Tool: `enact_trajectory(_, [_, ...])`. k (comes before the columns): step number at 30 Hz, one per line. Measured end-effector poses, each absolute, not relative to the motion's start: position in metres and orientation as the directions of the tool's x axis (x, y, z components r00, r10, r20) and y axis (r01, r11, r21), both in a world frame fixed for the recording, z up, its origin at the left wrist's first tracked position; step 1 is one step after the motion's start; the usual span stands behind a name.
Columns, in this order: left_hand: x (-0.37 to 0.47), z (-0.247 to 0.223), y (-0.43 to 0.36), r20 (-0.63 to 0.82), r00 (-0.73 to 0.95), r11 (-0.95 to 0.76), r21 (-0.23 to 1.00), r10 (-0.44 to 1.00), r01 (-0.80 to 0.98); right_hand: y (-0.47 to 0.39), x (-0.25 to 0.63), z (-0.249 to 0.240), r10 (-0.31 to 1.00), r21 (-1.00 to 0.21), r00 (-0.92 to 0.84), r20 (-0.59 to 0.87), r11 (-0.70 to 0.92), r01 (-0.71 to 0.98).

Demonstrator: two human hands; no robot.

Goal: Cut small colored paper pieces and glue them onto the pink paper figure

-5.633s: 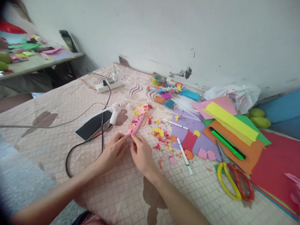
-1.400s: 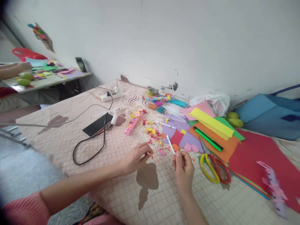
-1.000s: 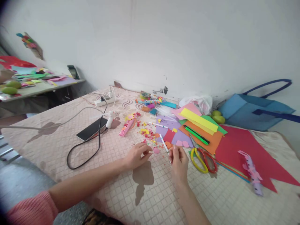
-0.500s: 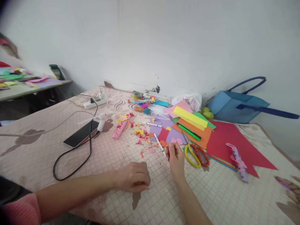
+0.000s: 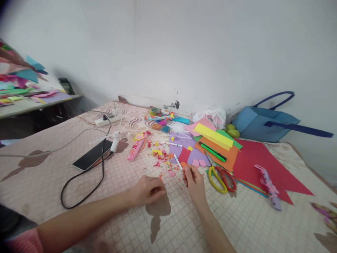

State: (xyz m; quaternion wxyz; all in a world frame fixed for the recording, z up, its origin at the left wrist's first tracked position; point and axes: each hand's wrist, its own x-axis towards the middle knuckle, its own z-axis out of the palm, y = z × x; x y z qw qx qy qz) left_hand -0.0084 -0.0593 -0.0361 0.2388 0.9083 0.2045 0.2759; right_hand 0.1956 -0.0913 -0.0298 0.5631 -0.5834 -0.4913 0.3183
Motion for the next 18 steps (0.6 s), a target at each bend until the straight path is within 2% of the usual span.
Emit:
enact_trajectory(7, [-0.009, -0.039, -0.048, 0.446, 0.693, -0.785, 0.548, 0.566, 0.289, -0.09, 0.199, -0.03, 0.927, -0.972, 0.327, 0.185, 0.124, 0.2])
enact_trajectory(14, [-0.007, -0.04, -0.055, 0.344, 0.819, -0.789, 0.582, 0.459, 0.197, -0.085, 0.229, -0.025, 0.832, -0.973, 0.504, 0.232, 0.203, 0.113])
enact_trajectory(16, [-0.006, -0.04, -0.055, 0.309, 0.809, -0.758, 0.607, 0.501, 0.237, -0.084, 0.236, -0.023, 0.815, -0.975, 0.538, 0.213, 0.212, 0.065])
enact_trajectory(18, [-0.006, -0.041, -0.051, 0.308, 0.728, -0.696, 0.646, 0.612, 0.312, -0.084, 0.24, -0.023, 0.81, -0.976, 0.552, 0.2, 0.212, 0.044])
